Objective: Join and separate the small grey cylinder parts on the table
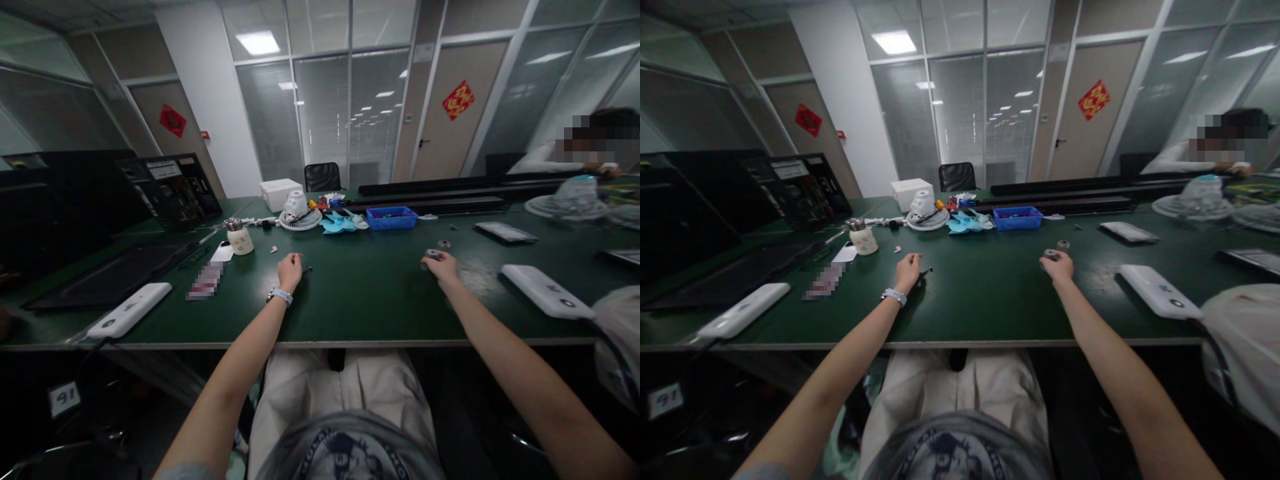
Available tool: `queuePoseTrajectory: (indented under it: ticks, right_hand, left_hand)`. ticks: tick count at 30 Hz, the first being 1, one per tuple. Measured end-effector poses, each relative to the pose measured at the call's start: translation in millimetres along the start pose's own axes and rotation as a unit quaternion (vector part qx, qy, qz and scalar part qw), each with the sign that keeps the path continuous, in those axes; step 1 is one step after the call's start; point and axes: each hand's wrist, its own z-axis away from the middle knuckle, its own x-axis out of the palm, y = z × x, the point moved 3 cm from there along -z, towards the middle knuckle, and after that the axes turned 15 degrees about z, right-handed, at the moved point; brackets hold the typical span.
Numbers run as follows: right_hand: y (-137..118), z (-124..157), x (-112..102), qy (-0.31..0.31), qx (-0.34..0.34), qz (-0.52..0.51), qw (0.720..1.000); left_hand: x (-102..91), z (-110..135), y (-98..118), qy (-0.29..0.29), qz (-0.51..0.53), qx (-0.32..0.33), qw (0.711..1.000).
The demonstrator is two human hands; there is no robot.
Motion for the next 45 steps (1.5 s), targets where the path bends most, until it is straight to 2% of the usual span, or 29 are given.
queuePoseTrajectory:
  ticks: [3,6,7,8,9,10,11,12,14,16,18,20,22,24,27,30,32,35,37,39,42,43,45]
  right_hand:
    - [5.6,-4.0,-17.7,0.058,0.072,0.054,0.994]
    - [-6.8,17.3,-33.9,0.144,0.130,0.088,0.977]
    - [-15.2,28.7,-38.8,0.190,0.122,0.095,0.969]
    - [-25.9,41.4,-42.2,0.237,0.087,0.101,0.962]
    - [-38.7,54.9,-42.8,0.270,0.023,0.106,0.957]
    - [-53.1,68.9,-39.5,0.277,-0.066,0.110,0.952]
    - [-68.1,83.4,-31.6,0.252,-0.168,0.112,0.946]
    - [-82.6,98.1,-19.1,0.195,-0.266,0.113,0.937]
    - [-107.6,128.1,16.4,0.024,-0.406,0.108,0.907]
    - [-127.0,156.4,57.1,-0.135,-0.460,0.113,0.870]
    - [-142.0,179.0,94.2,-0.220,-0.452,0.143,0.852]
    - [-154.2,195.5,122.2,-0.240,-0.432,0.179,0.851]
    - [-163.9,207.0,139.3,-0.234,-0.428,0.197,0.850]
    - [-170.2,213.9,147.3,-0.224,-0.434,0.202,0.849]
    - [-172.1,217.5,147.3,-0.219,-0.433,0.206,0.850]
    - [-165.6,216.1,135.9,-0.218,-0.452,0.203,0.841]
    - [-157.4,210.2,119.7,-0.213,-0.486,0.198,0.824]
    - [-142.0,185.3,77.9,-0.163,-0.536,0.198,0.804]
    - [-130.2,155.5,39.1,-0.088,-0.533,0.206,0.816]
    - [-114.9,118.4,-4.4,0.016,-0.479,0.219,0.850]
    - [-81.4,65.5,-62.8,0.163,-0.309,0.249,0.903]
    - [-68.7,52.1,-76.6,0.190,-0.245,0.260,0.914]
    - [-45.6,33.5,-92.8,0.196,-0.134,0.281,0.930]
  left_hand:
    - [-0.8,0.1,-1.9,0.006,0.011,-0.004,1.000]
    - [-1.3,-0.6,-4.7,0.020,0.016,-0.005,1.000]
    - [-1.3,-1.0,-5.7,0.026,0.018,-0.005,0.999]
    - [-1.2,-1.4,-6.7,0.032,0.020,-0.007,0.999]
    - [-1.0,-1.8,-7.6,0.037,0.022,-0.009,0.999]
    - [-0.9,-2.2,-8.3,0.041,0.025,-0.011,0.999]
    - [-0.8,-2.5,-8.8,0.044,0.029,-0.013,0.999]
    - [-0.7,-2.8,-8.9,0.045,0.033,-0.016,0.998]
    - [-1.3,-2.8,-8.5,0.046,0.043,-0.024,0.998]
    - [-2.8,-2.0,-7.2,0.051,0.052,-0.037,0.997]
    - [-4.4,-0.3,-5.3,0.059,0.056,-0.049,0.995]
    - [-5.1,1.6,-3.0,0.060,0.058,-0.055,0.995]
    - [-4.6,3.2,-0.9,0.053,0.060,-0.055,0.995]
    - [-3.8,4.3,0.8,0.047,0.063,-0.051,0.996]
    - [-3.6,5.5,3.1,0.047,0.068,-0.049,0.995]
    - [-4.3,6.3,4.8,0.045,0.069,-0.050,0.995]
    - [-4.6,6.6,5.3,0.043,0.070,-0.051,0.995]
    - [-4.1,6.2,4.6,0.042,0.071,-0.057,0.995]
    - [-3.3,5.3,3.6,0.041,0.067,-0.060,0.995]
    - [-2.8,4.4,3.2,0.039,0.059,-0.060,0.996]
    - [-3.2,3.9,3.3,0.039,0.047,-0.058,0.996]
    - [-3.5,3.9,3.4,0.039,0.044,-0.057,0.997]
    - [-3.8,4.2,3.1,0.039,0.041,-0.055,0.997]
